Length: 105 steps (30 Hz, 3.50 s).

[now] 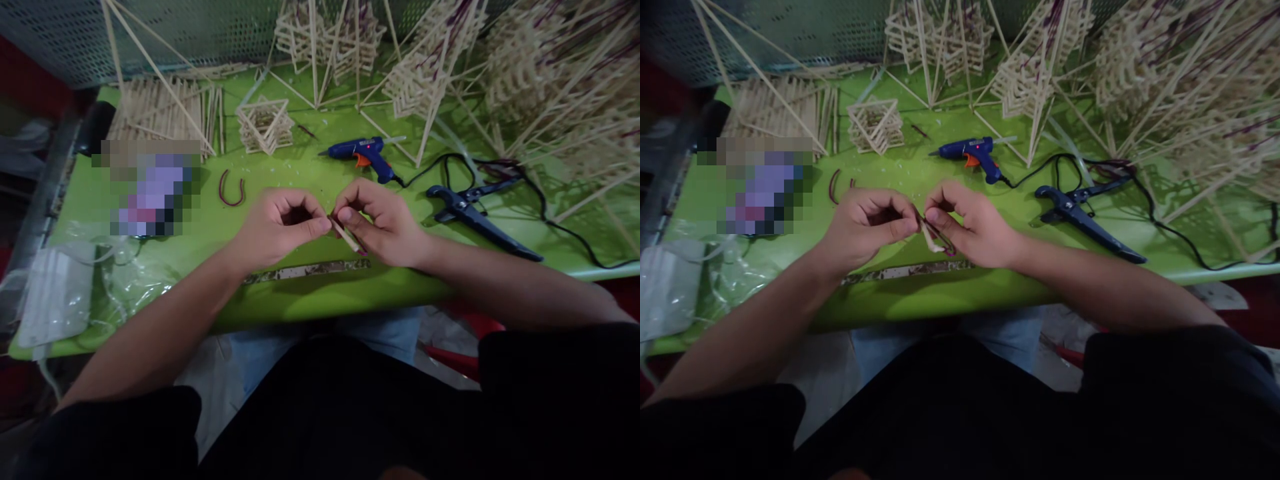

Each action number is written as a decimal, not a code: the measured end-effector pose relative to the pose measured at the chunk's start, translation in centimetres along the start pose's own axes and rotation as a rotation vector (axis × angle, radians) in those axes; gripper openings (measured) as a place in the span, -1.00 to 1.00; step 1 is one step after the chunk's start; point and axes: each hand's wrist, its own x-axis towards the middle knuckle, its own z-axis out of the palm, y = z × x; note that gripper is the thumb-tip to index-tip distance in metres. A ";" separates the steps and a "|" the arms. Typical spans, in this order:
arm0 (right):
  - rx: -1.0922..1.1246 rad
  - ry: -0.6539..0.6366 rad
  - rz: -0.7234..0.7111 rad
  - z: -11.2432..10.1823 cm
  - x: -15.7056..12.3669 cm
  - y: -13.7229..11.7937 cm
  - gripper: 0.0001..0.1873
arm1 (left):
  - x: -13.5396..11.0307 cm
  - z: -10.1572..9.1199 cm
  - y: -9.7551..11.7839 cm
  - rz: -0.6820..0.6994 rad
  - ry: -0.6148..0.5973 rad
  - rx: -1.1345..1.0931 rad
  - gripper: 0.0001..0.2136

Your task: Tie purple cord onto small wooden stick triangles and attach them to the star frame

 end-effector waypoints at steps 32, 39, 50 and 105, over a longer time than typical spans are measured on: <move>-0.460 -0.040 -0.270 -0.9 0.3 0.2 -0.89 | 0.8 -0.9 0.1 -0.186 -0.233 0.128 -0.75; -0.407 -0.031 -0.223 -0.7 0.2 0.0 -0.92 | 0.7 -0.7 0.1 -0.207 -0.263 0.163 -0.79; -0.093 0.058 0.030 -1.4 0.7 -0.7 -0.71 | 0.5 -0.8 1.2 -0.221 -0.199 0.430 -0.86; -0.353 0.097 -0.071 -1.6 0.8 -0.6 -0.88 | 0.7 -2.0 0.2 0.177 0.059 0.676 -0.82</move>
